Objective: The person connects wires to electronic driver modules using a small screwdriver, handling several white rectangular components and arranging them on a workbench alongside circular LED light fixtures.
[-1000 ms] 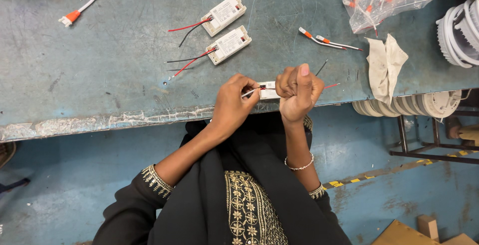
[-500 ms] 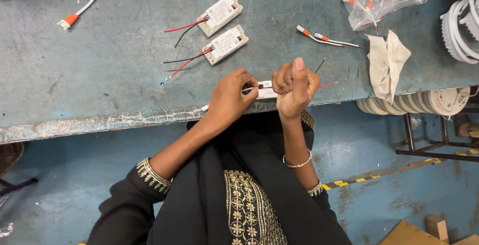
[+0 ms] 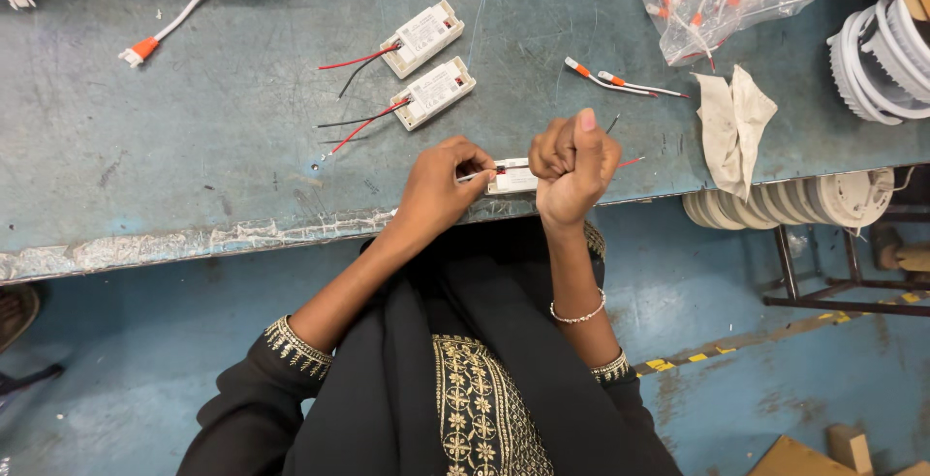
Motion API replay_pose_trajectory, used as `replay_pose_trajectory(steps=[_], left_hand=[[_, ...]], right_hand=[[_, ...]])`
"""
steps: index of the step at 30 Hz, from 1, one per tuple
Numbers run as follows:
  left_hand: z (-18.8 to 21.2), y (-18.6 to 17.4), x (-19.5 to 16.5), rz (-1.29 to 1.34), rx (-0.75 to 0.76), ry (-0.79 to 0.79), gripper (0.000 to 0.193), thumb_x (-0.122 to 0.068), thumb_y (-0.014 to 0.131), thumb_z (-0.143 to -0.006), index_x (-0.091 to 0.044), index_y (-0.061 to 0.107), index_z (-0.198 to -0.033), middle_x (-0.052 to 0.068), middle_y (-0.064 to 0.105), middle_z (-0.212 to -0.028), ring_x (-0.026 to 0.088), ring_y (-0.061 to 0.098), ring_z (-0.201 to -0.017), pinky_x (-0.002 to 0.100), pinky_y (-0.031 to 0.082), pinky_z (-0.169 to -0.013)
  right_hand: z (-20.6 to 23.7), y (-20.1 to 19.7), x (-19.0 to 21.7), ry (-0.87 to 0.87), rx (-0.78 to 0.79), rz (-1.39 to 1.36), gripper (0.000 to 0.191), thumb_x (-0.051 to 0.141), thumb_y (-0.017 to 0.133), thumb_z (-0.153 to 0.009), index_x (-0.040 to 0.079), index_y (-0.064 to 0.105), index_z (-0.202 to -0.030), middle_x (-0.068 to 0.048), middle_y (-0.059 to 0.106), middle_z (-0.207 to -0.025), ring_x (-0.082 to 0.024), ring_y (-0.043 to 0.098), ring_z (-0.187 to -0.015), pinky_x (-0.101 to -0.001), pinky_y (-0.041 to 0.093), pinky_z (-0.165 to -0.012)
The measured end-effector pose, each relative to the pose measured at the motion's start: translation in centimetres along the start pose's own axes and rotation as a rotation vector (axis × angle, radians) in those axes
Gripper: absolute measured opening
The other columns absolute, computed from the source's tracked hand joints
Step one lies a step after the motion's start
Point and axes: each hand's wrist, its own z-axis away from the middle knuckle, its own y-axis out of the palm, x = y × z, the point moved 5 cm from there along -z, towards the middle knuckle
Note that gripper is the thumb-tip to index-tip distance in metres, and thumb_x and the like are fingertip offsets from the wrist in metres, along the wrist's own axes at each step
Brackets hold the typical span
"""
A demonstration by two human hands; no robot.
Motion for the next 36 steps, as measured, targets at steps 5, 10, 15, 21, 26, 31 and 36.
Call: replay_pose_trajectory(steps=[5,10,15,21,26,31,36], left_hand=[[0.0,-0.1,-0.1,0.023,-0.014,0.033,0.011,-0.008,0.076,-0.082,-0.001,0.073,-0.09,0.011,0.069,-0.088,0.022,0.07,-0.076,0.033,0.055,-0.07],[-0.1,0.4,-0.1,-0.039,-0.039,0.04,0.011,-0.008,0.076,-0.082,-0.001,0.071,-0.089,0.012,0.069,-0.089,0.023,0.068,-0.077,0.035,0.054,-0.071],[-0.2,1.0,-0.7,-0.042,-0.069,0.009,0.015,-0.012,0.079,-0.082,-0.001,0.071,-0.087,0.011,0.066,-0.085,0.024,0.066,-0.076,0.036,0.053,-0.07],[0.9,0.8,-2.2,-0.026,-0.149,0.093,0.014,-0.007,0.073,-0.089,0.001,0.065,-0.097,0.012,0.062,-0.096,0.027,0.065,-0.088,0.037,0.053,-0.078],[2.5,1.2,-3.6,-0.216,-0.28,0.267,0.015,-0.003,0.073,-0.089,0.0,0.064,-0.101,0.013,0.063,-0.102,0.034,0.06,-0.096,0.042,0.05,-0.083],[2.8,1.7,-3.3,-0.21,-0.289,0.262,0.015,-0.002,0.073,-0.091,0.0,0.064,-0.102,0.011,0.065,-0.097,0.031,0.062,-0.093,0.041,0.051,-0.083],[3.0,1.9,-3.1,-0.239,-0.337,0.311,0.014,-0.003,0.073,-0.089,-0.002,0.068,-0.102,0.01,0.068,-0.098,0.03,0.065,-0.092,0.04,0.053,-0.081]], right_hand=[[-0.1,0.5,-0.3,-0.012,0.031,0.047,0.052,0.025,0.049,-0.112,0.008,0.03,-0.066,-0.002,0.031,-0.057,-0.007,0.019,-0.047,-0.0272,0.015,-0.043],[0.1,0.9,-0.7,0.017,0.056,0.108,0.052,0.026,0.048,-0.112,0.008,0.03,-0.066,-0.003,0.033,-0.058,-0.007,0.02,-0.049,-0.027,0.015,-0.046],[-0.6,0.9,-1.0,0.048,0.046,0.107,0.053,0.026,0.049,-0.112,0.008,0.029,-0.066,-0.002,0.032,-0.058,-0.007,0.021,-0.049,-0.0272,0.015,-0.045],[-0.9,0.5,-0.8,0.057,0.04,0.092,0.052,0.025,0.05,-0.111,0.007,0.03,-0.066,-0.002,0.032,-0.057,-0.007,0.022,-0.048,-0.0272,0.014,-0.045],[-0.6,0.3,-1.2,0.063,0.057,0.083,0.052,0.024,0.049,-0.112,0.007,0.03,-0.067,-0.002,0.032,-0.058,-0.007,0.022,-0.048,-0.0273,0.015,-0.045],[-0.7,0.1,-1.2,0.072,0.065,0.095,0.052,0.024,0.05,-0.112,0.007,0.031,-0.067,-0.001,0.032,-0.058,-0.007,0.023,-0.049,-0.0274,0.015,-0.045],[-0.8,0.2,-1.0,0.059,0.057,0.107,0.051,0.024,0.049,-0.112,0.006,0.033,-0.067,-0.001,0.033,-0.058,-0.006,0.024,-0.048,-0.0269,0.015,-0.045]])
